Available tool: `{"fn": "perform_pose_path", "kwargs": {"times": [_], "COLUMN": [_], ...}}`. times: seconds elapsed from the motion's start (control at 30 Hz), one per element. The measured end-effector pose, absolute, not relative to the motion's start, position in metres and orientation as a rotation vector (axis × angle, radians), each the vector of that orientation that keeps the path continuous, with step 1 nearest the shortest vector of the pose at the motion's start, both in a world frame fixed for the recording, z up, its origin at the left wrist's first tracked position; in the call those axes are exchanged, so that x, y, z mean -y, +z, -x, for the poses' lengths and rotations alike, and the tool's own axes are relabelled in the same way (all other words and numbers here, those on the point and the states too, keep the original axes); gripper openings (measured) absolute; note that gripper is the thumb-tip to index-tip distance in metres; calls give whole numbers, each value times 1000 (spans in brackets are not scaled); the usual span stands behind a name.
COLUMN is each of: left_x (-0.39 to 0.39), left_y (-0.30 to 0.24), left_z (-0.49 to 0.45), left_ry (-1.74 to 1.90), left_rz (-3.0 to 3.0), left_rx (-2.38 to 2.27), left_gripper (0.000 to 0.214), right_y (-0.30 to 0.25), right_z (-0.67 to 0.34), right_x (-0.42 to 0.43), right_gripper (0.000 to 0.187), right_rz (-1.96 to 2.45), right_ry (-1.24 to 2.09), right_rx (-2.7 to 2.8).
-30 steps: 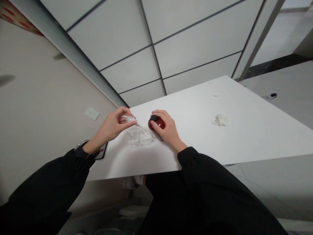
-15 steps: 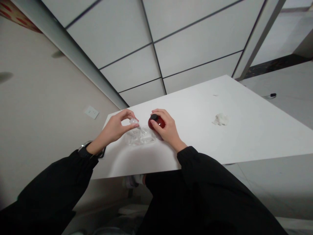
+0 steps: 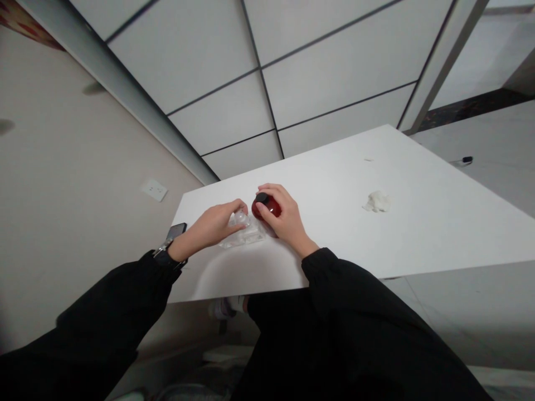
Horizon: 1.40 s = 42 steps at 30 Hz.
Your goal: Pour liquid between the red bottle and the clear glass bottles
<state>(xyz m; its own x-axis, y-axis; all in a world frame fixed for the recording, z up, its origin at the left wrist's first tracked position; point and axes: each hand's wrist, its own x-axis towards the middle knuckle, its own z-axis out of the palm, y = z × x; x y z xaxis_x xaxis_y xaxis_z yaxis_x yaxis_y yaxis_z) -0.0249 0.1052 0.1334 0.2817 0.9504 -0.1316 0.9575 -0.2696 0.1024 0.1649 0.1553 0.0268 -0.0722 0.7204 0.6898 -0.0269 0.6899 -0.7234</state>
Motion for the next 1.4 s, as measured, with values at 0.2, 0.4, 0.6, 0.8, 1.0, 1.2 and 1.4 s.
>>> {"fn": "perform_pose_path", "kwargs": {"times": [0.2, 0.4, 0.6, 0.8, 1.0, 1.2, 1.4], "left_x": [-105, -100, -98, -105, -127, -152, -167], "left_y": [144, 138, 113, 113, 111, 107, 107], "left_z": [32, 60, 66, 70, 85, 96, 99], "left_ry": [-137, -35, 87, 126, 112, 120, 108], "left_rz": [-2391, -2356, -2218, -2204, -2247, -2262, -2261], "left_rx": [-1701, -1756, -1719, -1652, -1611, -1604, -1578], "left_gripper": [75, 121, 122, 117, 118, 120, 119], "right_y": [27, 28, 22, 14, 10, 6, -2], "right_z": [-164, -164, -163, -164, -167, -165, -165], "right_x": [-156, -155, -157, -164, -175, -196, -208], "right_gripper": [19, 18, 19, 36, 58, 70, 91], "right_rz": [546, 552, 534, 556, 582, 580, 658], "right_ry": [670, 683, 702, 809, 869, 881, 952], "right_rx": [1519, 1516, 1509, 1562, 1713, 1776, 1765]}}
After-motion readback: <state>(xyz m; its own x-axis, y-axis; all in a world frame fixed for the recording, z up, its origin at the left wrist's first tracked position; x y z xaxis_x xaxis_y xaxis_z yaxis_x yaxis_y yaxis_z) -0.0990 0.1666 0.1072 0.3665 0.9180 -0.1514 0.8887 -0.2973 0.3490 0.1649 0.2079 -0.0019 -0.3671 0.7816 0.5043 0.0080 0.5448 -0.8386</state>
